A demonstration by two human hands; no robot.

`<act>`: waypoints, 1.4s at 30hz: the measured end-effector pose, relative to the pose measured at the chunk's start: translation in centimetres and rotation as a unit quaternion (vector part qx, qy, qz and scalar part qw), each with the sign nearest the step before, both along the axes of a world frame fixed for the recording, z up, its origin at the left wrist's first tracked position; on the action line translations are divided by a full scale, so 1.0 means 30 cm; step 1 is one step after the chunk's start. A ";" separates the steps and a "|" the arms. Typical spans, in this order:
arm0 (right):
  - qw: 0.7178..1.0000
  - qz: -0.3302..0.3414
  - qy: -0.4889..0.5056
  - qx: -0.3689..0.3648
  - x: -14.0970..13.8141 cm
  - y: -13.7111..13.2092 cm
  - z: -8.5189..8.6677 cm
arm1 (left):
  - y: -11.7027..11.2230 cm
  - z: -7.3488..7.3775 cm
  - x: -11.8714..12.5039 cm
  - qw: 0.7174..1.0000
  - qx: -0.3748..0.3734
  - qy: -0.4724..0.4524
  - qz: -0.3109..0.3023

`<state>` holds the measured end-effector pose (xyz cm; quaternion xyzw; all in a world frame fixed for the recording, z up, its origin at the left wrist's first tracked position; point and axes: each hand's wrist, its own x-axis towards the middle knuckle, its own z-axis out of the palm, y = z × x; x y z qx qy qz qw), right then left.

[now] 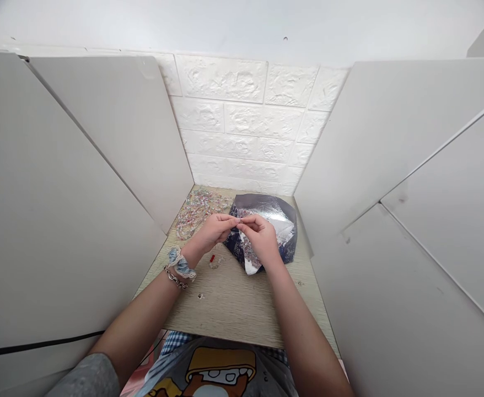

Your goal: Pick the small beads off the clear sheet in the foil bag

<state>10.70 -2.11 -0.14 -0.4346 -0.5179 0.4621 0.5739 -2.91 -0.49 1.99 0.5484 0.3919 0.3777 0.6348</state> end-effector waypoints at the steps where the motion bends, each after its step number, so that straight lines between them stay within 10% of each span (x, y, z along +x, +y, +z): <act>1: 1.000 -0.001 -0.008 0.004 -0.001 -0.001 0.001 | 0.000 0.000 0.000 1.000 -0.004 -0.004 0.000; 17: 0.982 0.048 0.168 -0.071 -0.006 0.001 0.000 | -0.006 0.015 -0.001 1.000 0.016 -0.021 0.006; 42: 0.980 -0.067 -0.154 0.102 -0.006 -0.010 -0.005 | -0.010 -0.002 0.019 0.978 0.158 0.085 0.109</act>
